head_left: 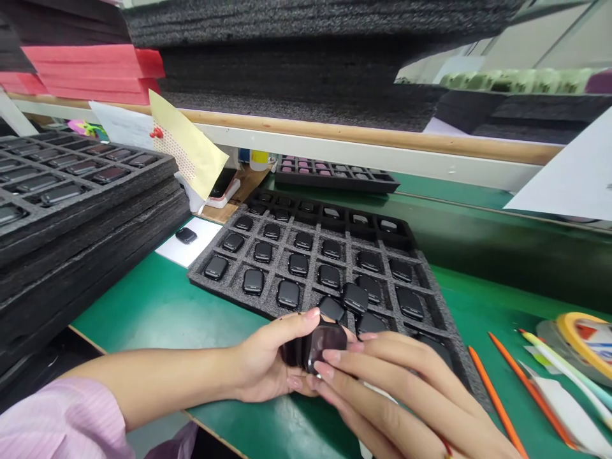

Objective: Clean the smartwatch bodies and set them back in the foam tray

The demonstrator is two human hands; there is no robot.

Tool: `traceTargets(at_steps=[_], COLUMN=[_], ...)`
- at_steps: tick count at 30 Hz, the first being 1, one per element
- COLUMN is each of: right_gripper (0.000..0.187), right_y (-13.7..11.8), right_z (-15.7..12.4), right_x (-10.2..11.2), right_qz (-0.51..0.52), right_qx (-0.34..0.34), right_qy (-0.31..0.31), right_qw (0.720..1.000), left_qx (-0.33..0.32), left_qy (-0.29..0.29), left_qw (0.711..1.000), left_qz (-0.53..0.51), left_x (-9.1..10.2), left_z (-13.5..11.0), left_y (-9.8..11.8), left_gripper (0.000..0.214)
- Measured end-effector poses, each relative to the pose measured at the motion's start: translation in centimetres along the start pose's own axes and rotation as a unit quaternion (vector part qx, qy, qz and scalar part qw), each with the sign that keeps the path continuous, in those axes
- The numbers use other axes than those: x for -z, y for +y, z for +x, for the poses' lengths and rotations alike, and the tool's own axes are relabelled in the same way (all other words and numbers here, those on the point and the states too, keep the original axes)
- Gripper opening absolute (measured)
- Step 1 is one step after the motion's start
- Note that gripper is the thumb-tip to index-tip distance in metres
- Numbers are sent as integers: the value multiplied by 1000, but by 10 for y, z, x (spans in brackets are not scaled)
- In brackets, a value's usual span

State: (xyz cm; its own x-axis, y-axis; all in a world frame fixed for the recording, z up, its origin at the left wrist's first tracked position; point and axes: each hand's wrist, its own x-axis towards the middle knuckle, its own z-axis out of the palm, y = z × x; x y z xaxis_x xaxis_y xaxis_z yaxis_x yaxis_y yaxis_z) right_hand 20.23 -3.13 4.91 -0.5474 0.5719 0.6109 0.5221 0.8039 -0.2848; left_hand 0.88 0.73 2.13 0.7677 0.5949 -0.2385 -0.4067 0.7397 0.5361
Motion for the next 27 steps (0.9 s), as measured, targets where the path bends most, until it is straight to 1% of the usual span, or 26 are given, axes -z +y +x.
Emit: traceTargets(at_steps=[2,3,4,6,8,12,14,18,21,23,25,27], right_gripper=[63,67,67,56,46,49,50,52,49,42,35,31], right_y=[3,3,3,4,5,10,11,11,18,30,47,63], right_z=[4,5,6,7,8,11,12,13,13,12,10,8], right_x=[-7,-10,-13,-17,-17,-12,-10,-9,-4,-1,1,-1], right_qz=[-17,-12,2,40,65,71,65,62,33,-21,-70,-95], right_qx=[-16,-33,-47,-66,-70,-67,-65,-52,-40,-71,-128,-178], right_qy=[25,37,42,35,33,33,31,22,11,35,68,82], right_qw=[999,999,998,996,995,995,995,996,999,997,987,976], left_qx=[-25,-33,-39,-44,-45,-30,-14,-1,-18,-27,-28,-27], left_qy=[10,11,12,14,26,61,53,12,21,52,92,121], left_qw=[999,998,997,995,996,998,998,1000,999,998,995,992], left_qz=[36,54,71,91,77,2,-6,29,28,14,10,19], left_x=[-2,-3,-4,-4,-4,-1,0,1,1,1,1,1], left_z=[0,0,0,0,1,2,2,2,3,3,4,4], left_y=[-2,-3,-4,-5,-5,-3,-1,-2,-4,-4,-3,-2], left_gripper=[54,54,54,55,54,50,52,59,52,42,36,32])
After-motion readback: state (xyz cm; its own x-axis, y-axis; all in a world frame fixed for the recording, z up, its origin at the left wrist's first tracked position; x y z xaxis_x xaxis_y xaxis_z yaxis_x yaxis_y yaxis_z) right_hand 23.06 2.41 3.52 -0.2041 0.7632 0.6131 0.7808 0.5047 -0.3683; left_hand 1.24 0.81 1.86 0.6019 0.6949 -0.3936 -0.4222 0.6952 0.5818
